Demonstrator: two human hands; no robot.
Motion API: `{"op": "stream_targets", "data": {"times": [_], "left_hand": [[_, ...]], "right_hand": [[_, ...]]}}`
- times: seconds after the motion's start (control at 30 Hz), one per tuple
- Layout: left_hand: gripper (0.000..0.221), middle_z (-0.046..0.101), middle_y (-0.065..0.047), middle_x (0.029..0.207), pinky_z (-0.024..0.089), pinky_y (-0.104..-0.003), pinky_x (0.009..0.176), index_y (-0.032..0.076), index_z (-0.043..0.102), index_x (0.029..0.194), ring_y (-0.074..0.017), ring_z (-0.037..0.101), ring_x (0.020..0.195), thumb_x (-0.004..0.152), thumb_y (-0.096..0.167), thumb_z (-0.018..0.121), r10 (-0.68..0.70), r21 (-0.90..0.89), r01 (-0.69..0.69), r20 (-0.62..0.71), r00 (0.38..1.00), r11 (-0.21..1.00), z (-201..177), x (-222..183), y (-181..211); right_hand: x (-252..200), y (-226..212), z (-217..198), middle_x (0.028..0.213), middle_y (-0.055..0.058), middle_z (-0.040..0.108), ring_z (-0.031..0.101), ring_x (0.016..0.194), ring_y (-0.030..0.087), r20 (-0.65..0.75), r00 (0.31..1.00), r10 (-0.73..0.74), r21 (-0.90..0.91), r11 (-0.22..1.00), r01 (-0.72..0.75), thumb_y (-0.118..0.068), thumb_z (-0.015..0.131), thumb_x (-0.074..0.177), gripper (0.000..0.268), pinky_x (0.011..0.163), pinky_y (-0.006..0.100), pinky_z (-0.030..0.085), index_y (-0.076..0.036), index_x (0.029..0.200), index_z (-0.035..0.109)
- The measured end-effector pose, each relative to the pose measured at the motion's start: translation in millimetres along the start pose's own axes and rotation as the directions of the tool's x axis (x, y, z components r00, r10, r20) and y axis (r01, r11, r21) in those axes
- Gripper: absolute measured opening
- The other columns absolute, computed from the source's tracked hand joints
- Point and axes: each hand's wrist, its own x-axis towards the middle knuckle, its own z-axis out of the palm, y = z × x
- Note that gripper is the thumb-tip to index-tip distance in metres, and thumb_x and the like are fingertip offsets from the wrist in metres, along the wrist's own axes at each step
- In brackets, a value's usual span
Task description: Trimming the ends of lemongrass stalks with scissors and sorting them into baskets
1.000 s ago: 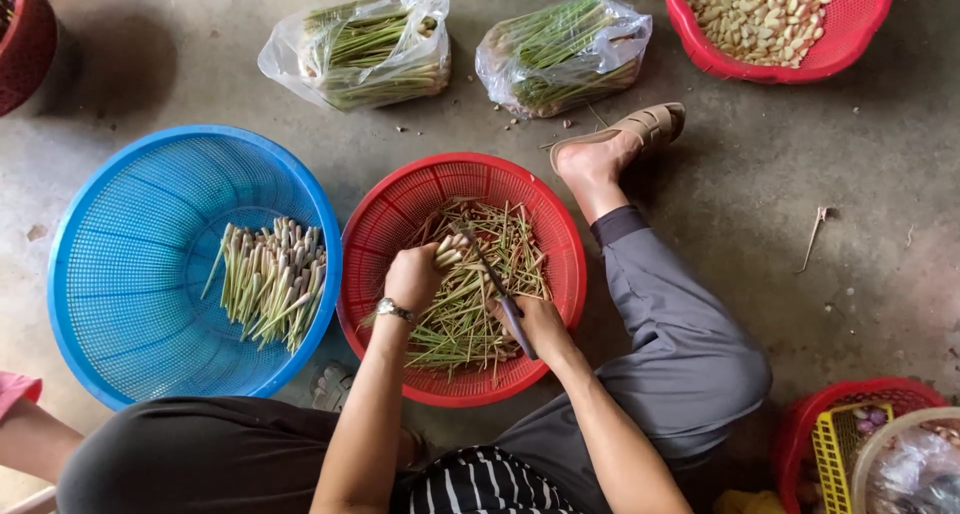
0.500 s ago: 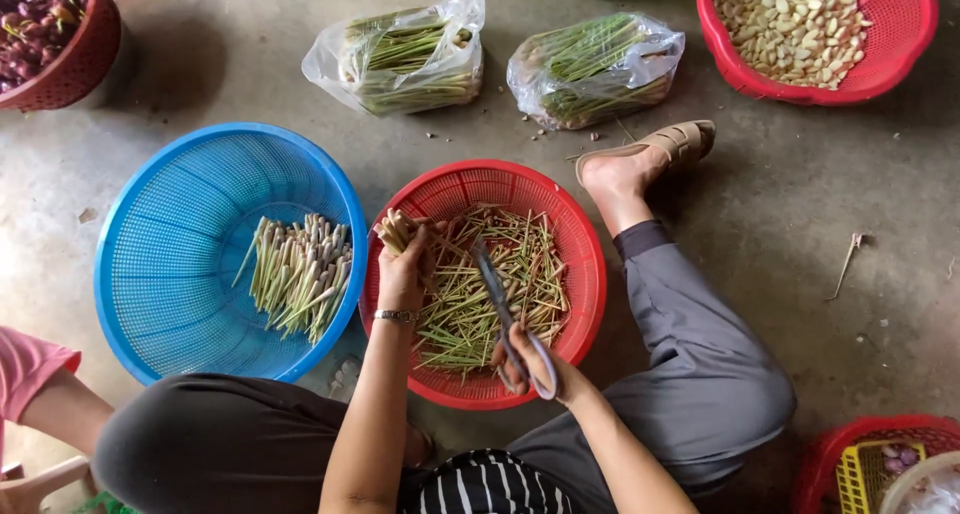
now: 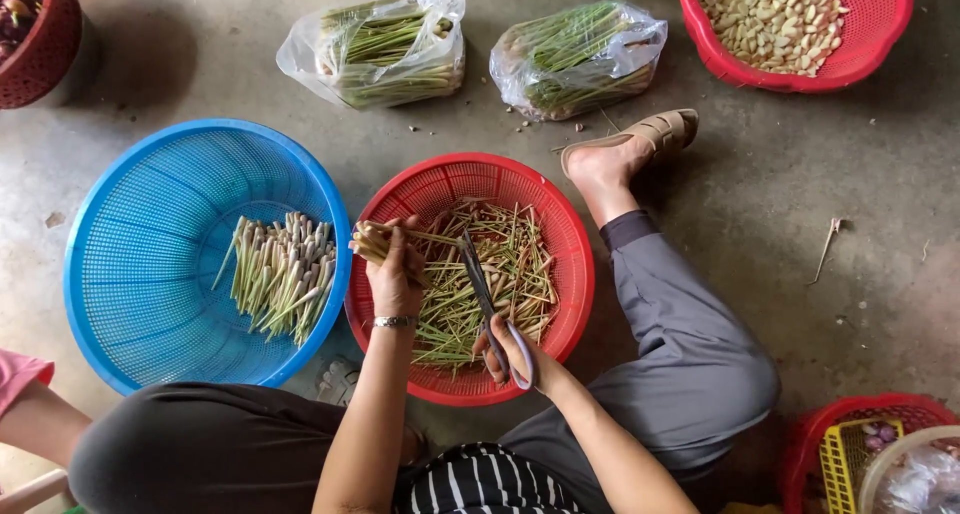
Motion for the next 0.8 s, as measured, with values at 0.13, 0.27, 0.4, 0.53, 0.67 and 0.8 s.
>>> {"op": "stream_targets", "data": {"times": [0.13,0.27,0.4,0.53,0.67,0.8], "left_hand": [[0.015,0.077,-0.017,0.092,0.04,-0.018,0.04,0.006,0.067,0.11,-0.0045,0.045,0.039,0.096,0.011,0.071,-0.015,0.108,0.012,0.03,0.999,0.994,-1,-7,-7],[0.011,0.076,-0.01,0.084,0.045,-0.016,0.059,0.005,0.076,0.099,-0.0021,0.05,0.053,0.088,0.002,0.077,0.023,0.363,-0.092,0.189,0.982,0.927,-29,6,-37],[0.02,0.072,0.002,0.072,0.046,-0.019,0.062,0.011,0.075,0.084,-0.0034,0.052,0.061,0.074,0.008,0.092,-0.117,0.683,-0.202,0.39,0.913,0.702,-28,-15,-47],[0.021,0.071,-0.005,0.07,0.054,-0.032,0.067,0.012,0.071,0.076,-0.0236,0.066,0.062,0.075,0.017,0.091,-0.148,0.731,-0.489,0.615,0.775,0.476,-29,-21,-59],[0.019,0.074,-0.012,0.075,0.056,-0.04,0.069,0.005,0.073,0.082,-0.0338,0.07,0.066,0.073,0.013,0.088,-0.258,0.721,-0.574,0.683,0.684,0.388,-24,-24,-45],[0.016,0.073,-0.007,0.073,0.058,-0.041,0.075,0.012,0.074,0.085,-0.0323,0.071,0.077,0.075,0.017,0.086,-0.166,0.782,-0.612,0.623,0.764,0.117,-47,7,-58]], "right_hand": [[11,7,-16,0.051,0.008,0.056,0.058,0.038,0.018,-0.091,0.996,-0.01,-0.051,0.999,0.005,-0.068,0.05,0.102,0.069,0.037,0.027,0.045,-0.002,0.088,0.064],[22,-3,-33,0.041,0.009,0.053,0.057,0.033,0.021,-0.335,0.923,-0.189,-0.243,0.964,0.109,-0.058,0.062,0.099,0.059,0.035,0.028,0.044,-0.004,0.077,0.063],[19,-39,-27,0.048,0.012,0.061,0.066,0.046,0.021,-0.445,0.834,-0.326,-0.268,0.937,0.223,-0.039,0.076,0.094,0.035,0.049,0.029,0.053,-0.005,0.09,0.07],[16,-42,-30,0.049,0.01,0.061,0.065,0.049,0.019,-0.473,0.821,-0.321,-0.262,0.94,0.216,-0.036,0.077,0.091,0.029,0.052,0.027,0.052,-0.008,0.097,0.073],[11,-42,-33,0.048,0.012,0.059,0.063,0.047,0.018,-0.457,0.823,-0.337,-0.269,0.935,0.233,-0.024,0.073,0.091,0.019,0.05,0.026,0.052,-0.006,0.092,0.071],[5,-52,-31,0.056,0.018,0.064,0.068,0.056,0.029,-0.471,0.777,-0.418,-0.524,0.841,0.135,-0.024,0.072,0.089,0.019,0.058,0.037,0.054,-0.005,0.091,0.073]]}}
